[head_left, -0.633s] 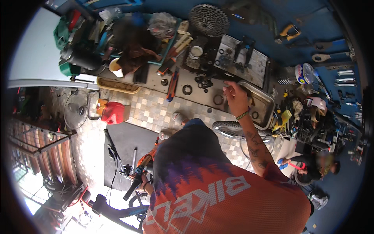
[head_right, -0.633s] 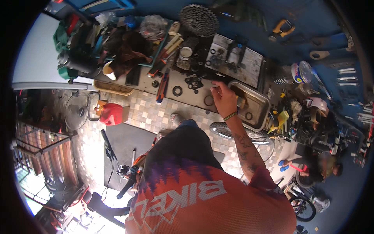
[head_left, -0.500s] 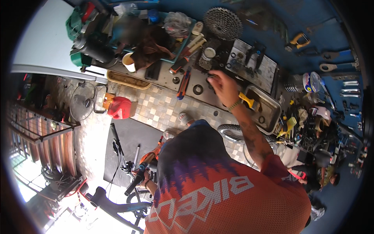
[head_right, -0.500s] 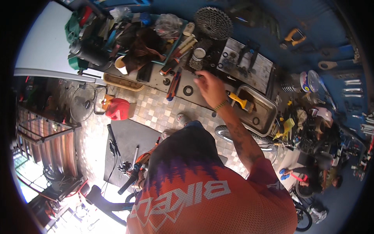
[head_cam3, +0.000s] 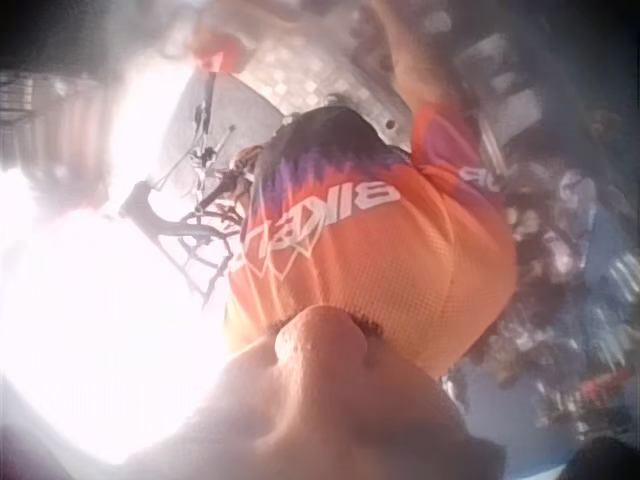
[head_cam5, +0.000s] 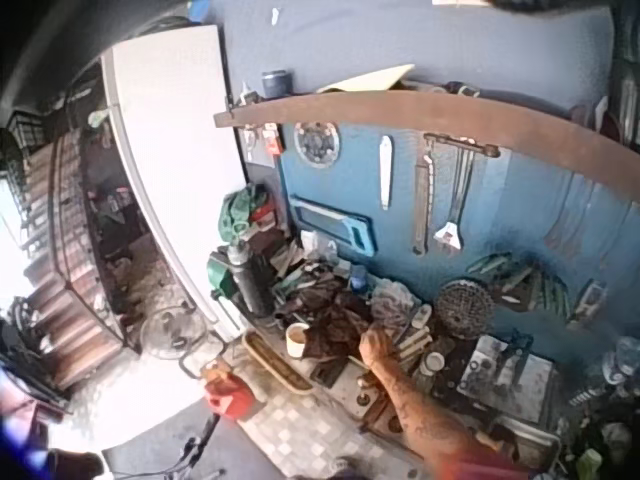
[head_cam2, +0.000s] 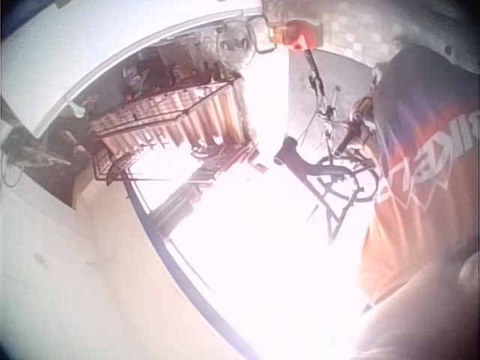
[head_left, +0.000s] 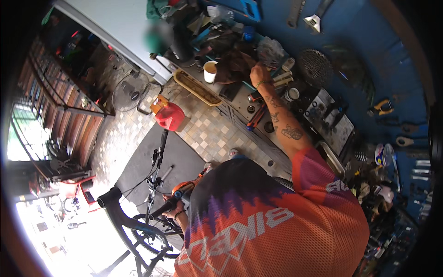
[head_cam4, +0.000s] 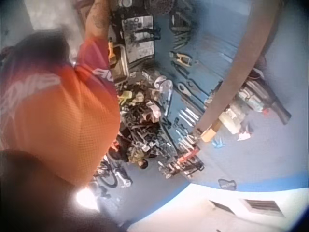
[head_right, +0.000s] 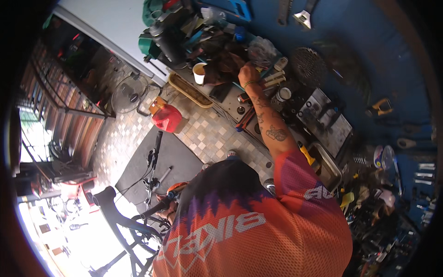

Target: The person removes the handlebar and stem from a bicycle mounted on a repair stand, then uses a screwdriver to scrape and clean a metal ring on a workbench. The person reassembles the handlebar and stem onto the bike frame and tightens the bolts.

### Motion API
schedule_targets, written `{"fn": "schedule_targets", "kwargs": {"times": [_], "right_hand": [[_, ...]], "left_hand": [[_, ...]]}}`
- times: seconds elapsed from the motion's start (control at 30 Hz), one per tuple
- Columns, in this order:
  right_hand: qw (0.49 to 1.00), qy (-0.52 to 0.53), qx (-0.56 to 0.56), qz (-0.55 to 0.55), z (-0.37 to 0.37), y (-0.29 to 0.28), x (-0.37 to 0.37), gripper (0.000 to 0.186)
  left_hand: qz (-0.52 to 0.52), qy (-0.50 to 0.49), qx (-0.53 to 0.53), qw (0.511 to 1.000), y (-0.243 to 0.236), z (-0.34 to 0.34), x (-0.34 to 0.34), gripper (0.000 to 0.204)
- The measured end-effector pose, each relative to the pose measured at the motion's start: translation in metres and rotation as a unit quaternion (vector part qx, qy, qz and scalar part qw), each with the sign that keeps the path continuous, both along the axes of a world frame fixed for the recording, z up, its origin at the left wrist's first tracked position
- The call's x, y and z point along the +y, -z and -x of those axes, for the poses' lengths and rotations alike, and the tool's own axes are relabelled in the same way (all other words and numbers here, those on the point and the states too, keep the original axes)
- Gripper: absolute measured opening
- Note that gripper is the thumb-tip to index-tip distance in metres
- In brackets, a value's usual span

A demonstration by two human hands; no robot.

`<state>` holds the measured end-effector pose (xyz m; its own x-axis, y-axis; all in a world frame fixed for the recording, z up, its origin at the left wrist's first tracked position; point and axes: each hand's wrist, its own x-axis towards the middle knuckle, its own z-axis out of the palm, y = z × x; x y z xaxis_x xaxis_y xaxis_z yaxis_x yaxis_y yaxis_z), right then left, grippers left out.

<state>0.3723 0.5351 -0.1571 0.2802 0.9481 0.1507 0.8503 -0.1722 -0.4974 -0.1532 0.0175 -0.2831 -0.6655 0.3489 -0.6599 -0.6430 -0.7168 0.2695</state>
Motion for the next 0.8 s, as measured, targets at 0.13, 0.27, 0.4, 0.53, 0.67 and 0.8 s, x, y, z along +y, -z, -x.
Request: {"fn": "schedule_targets", "kwargs": {"times": [0.13, 0.27, 0.4, 0.53, 0.67, 0.8], "right_hand": [[0.994, -0.017, -0.05, -0.1, -0.026, 0.007, 0.01, 0.045], [0.992, 0.001, -0.042, -0.119, -0.028, 0.008, 0.024, 0.055], [0.995, -0.033, 0.063, -0.074, 0.0, 0.0, 0.019, 0.068], [0.979, -0.068, 0.035, -0.191, -0.05, 0.035, 0.041, 0.063], [0.984, -0.078, 0.138, -0.085, -0.052, 0.044, 0.035, 0.059], [0.983, -0.093, 0.073, -0.137, -0.052, 0.012, 0.034, 0.054]], "left_hand": [[-0.009, -0.001, -0.008, 1.0, -0.005, -0.001, 0.0, 0.106], [-0.021, 0.008, 0.007, 1.0, -0.003, -0.011, 0.015, 0.12], [-0.035, -0.004, 0.017, 0.999, -0.015, -0.017, -0.011, 0.117], [-0.023, 0.003, 0.024, 0.999, -0.026, -0.031, 0.025, 0.113], [-0.004, -0.042, 0.021, 0.999, -0.038, -0.035, 0.02, 0.108], [-0.023, -0.045, 0.034, 0.998, -0.041, -0.044, 0.016, 0.094]]}}
